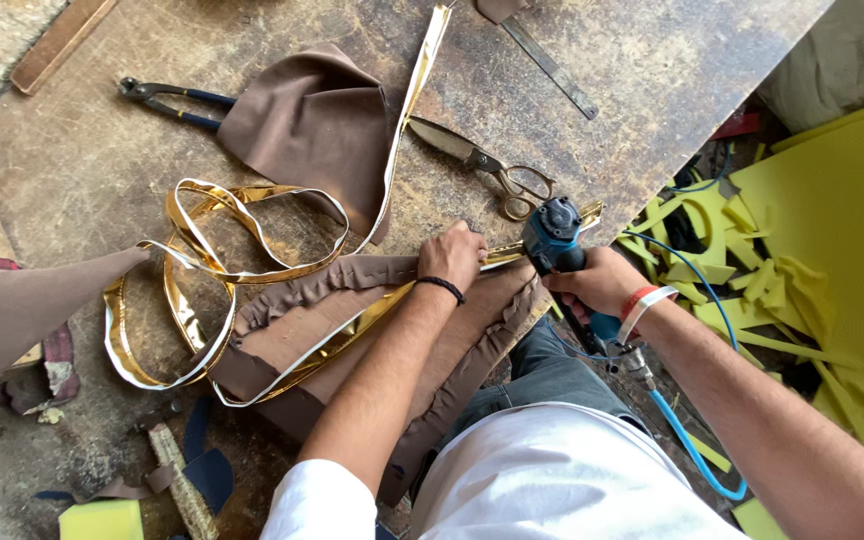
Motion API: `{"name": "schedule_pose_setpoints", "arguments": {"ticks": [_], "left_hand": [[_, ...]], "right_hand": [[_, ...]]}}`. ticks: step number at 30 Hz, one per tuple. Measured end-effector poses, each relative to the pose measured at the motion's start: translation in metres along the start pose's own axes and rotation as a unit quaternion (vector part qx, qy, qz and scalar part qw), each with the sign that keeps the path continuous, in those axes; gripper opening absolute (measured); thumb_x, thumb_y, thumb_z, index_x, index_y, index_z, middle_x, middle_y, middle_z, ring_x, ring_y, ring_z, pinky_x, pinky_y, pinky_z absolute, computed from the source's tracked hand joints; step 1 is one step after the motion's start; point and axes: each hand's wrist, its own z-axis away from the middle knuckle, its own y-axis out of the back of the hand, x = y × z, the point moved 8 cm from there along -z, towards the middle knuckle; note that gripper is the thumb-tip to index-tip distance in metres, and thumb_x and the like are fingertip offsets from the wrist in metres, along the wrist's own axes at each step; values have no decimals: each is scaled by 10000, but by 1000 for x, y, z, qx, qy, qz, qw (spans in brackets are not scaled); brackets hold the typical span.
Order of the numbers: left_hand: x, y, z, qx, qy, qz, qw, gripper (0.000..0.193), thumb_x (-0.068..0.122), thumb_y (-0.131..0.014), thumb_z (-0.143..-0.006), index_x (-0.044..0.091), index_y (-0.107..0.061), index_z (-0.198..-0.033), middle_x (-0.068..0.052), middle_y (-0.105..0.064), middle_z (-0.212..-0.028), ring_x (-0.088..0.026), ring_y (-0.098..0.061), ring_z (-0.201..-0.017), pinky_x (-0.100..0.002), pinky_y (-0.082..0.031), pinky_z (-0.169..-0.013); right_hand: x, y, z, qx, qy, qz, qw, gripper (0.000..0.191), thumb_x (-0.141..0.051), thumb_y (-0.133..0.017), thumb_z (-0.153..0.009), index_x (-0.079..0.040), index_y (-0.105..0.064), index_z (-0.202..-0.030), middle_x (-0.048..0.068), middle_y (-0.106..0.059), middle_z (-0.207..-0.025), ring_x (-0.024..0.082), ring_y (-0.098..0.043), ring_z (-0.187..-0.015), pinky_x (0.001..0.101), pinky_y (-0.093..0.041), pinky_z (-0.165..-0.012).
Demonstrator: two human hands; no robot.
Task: The person works on a tufted brown fabric panel on a workbench. They fold the fabric over the panel's edge and staple it down with a pneumatic staple gun, trim excess fabric with shears, then align a gold decorative trim along the edge and staple it in place, cutting the trim to length with shears.
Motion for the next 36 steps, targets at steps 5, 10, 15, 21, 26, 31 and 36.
{"name": "schedule_pose_setpoints", "arguments": {"ticks": [5,10,15,21,26,31,36], "left_hand": [[7,14,-6,-63,-31,-31,997,166,353,-680,-947,284,-820,-1005,-45,-732,-1074,-226,-703,-900,-417,-584,-836],[7,25,1,-68,-21,-28,997,164,405,-673,-946,329,-794,-1028,-6,-761,-1029,-221,-722,-932,-419,-578,-836],[6,24,9,23,-64,-40,997,156,324,-666,-959,249,-801,-983,-64,-717,-1025,-245,-708,-908,-422,-576,-805],[9,24,29,76,-48,-5,996,164,270,-659,-981,146,-755,-1029,-97,-664,-1041,-250,-708,-834,-413,-586,-756],[17,39,39,63,19,52,996,182,310,-658,-937,191,-777,-1006,-96,-721,-1012,-282,-710,-868,-446,-581,-772],[13,48,36,-29,117,61,991,246,391,-661,-912,190,-773,-999,-103,-761,-960,-295,-718,-901,-471,-559,-837],[12,65,44,29,126,32,991,268,377,-650,-943,149,-782,-990,-139,-746,-991,-346,-706,-951,-503,-546,-834]], "right_hand": [[-8,-9,2,0,20,-13,1000,328,-254,-780,-881,22,-689,-728,82,-663,-595,185,-620,-465,344,-505,-470],[-8,-14,-1,1,19,-31,999,310,-235,-784,-872,22,-678,-736,82,-657,-617,186,-619,-477,354,-511,-472],[6,-2,-2,20,18,-82,996,218,-192,-783,-867,3,-687,-861,74,-655,-673,166,-618,-528,322,-532,-508],[6,84,-52,152,77,69,983,560,-261,-661,-902,-179,-563,-1448,150,-714,-971,254,-682,-805,422,-570,-734],[-43,127,-127,303,314,257,862,714,-236,-758,-863,-143,-523,-1530,268,-668,-1204,448,-632,-1036,516,-528,-870],[-78,130,-151,379,427,265,777,650,-166,-825,-722,-179,-656,-1349,214,-639,-1251,406,-616,-1129,465,-547,-909],[-108,26,-158,189,465,322,803,358,-148,-728,-842,-118,-665,-1193,178,-667,-1119,365,-653,-1068,464,-550,-894]]}}
